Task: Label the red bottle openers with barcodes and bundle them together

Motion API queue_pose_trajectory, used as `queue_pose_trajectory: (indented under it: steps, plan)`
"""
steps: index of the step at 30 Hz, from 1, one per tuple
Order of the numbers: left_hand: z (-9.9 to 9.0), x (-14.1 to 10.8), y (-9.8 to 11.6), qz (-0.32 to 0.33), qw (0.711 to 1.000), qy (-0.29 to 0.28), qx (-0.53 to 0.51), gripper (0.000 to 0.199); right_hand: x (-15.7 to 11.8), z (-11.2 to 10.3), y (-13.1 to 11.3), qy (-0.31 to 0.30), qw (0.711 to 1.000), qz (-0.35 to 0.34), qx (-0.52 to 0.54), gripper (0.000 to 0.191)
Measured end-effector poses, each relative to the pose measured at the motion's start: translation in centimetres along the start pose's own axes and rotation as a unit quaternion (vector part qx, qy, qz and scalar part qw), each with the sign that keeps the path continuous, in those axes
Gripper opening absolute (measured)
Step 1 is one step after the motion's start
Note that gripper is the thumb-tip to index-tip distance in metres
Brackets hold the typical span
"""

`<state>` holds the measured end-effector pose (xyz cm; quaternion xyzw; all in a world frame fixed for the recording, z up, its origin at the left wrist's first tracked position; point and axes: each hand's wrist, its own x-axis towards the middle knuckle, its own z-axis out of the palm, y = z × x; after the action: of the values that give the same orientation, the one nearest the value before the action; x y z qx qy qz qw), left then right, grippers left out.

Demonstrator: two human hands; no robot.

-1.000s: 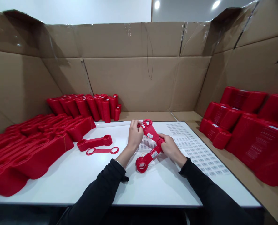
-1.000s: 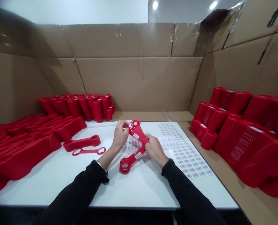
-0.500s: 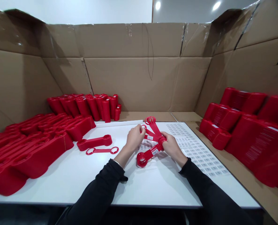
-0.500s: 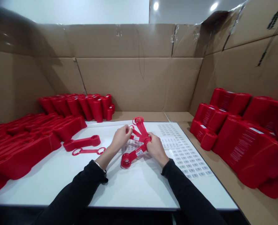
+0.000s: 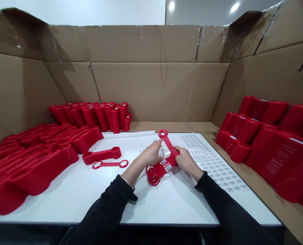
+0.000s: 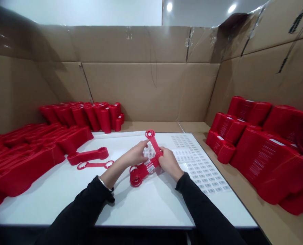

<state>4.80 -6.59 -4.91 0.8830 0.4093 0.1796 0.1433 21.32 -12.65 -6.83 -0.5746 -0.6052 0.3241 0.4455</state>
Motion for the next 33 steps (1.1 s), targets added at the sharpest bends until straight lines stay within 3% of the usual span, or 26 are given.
queue_pose_trajectory:
  steps: [6,15,24,33]
  plan:
    - [0.8,0.9,-0.1,-0.046,0.996,0.023,0.078,0.034,0.5,0.0,0.7,-0.006,0.998,0.053,0.025,0.040]
    - [2.8,2.1,-1.0,-0.040,0.996,0.030,0.073,0.023,0.8,0.9,1.3,-0.024,0.997,0.068,0.031,0.039]
    - [1.2,1.8,-1.0,-0.041,0.993,0.076,-0.078,0.015,0.8,1.1,1.4,-0.009,0.998,0.061,0.015,0.036]
    - [-0.6,1.4,0.1,-0.055,0.954,0.112,-0.274,0.023,0.5,1.0,0.6,0.038,0.999,-0.020,-0.026,0.043]
